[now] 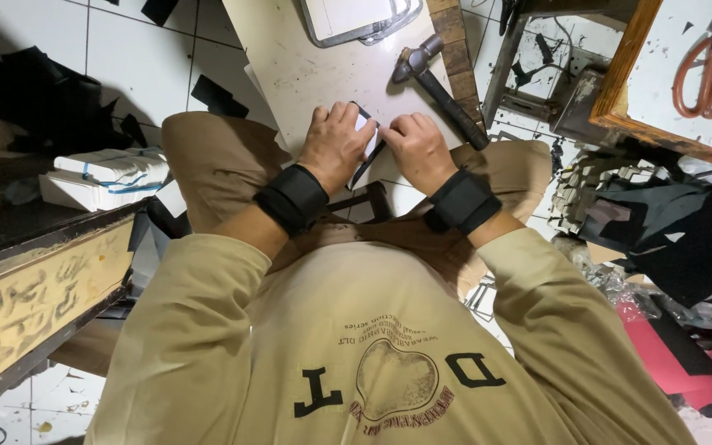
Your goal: The person assembles leather components by aligning a frame on a paper template, then securing the frame by hitting it with a hammer while holding it in place by hand.
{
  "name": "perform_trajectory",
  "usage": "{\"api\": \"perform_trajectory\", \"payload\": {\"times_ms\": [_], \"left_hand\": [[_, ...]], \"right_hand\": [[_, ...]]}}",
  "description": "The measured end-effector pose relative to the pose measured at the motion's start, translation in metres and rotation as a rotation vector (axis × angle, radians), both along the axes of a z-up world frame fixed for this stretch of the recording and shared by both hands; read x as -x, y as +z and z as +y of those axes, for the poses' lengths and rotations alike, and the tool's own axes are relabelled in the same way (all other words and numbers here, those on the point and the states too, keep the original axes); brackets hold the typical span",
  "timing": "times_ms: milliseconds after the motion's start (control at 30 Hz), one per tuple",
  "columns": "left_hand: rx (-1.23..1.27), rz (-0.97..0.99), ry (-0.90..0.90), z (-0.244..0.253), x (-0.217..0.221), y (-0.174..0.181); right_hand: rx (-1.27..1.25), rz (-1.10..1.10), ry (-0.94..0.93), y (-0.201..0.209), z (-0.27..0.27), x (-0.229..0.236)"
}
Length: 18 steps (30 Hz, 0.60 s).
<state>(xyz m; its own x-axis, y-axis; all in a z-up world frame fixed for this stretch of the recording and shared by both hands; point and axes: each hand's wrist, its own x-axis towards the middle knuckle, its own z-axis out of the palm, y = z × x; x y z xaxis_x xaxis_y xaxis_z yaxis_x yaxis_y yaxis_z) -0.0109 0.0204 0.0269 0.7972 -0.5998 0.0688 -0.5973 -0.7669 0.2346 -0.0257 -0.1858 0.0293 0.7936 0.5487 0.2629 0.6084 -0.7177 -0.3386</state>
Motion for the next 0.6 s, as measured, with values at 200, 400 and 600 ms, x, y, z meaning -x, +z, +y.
{"api": "perform_trajectory", "payload": {"times_ms": [200,400,600], "left_hand": [[-0.016,-0.104,0.012,0.001,0.007,-0.017],[0.033,-0.103,0.014,0.013,0.006,0.027],[0.089,-0.028,-0.159,0.021,-0.001,0.0]], "right_hand": [[0.04,-0.035,-0.005,-0.01,0.001,-0.003],[-0.233,0.244,-0.133,0.025,0.007,-0.006],[-0.332,0.429,-0.175,0.019,0.018,0.005]]}}
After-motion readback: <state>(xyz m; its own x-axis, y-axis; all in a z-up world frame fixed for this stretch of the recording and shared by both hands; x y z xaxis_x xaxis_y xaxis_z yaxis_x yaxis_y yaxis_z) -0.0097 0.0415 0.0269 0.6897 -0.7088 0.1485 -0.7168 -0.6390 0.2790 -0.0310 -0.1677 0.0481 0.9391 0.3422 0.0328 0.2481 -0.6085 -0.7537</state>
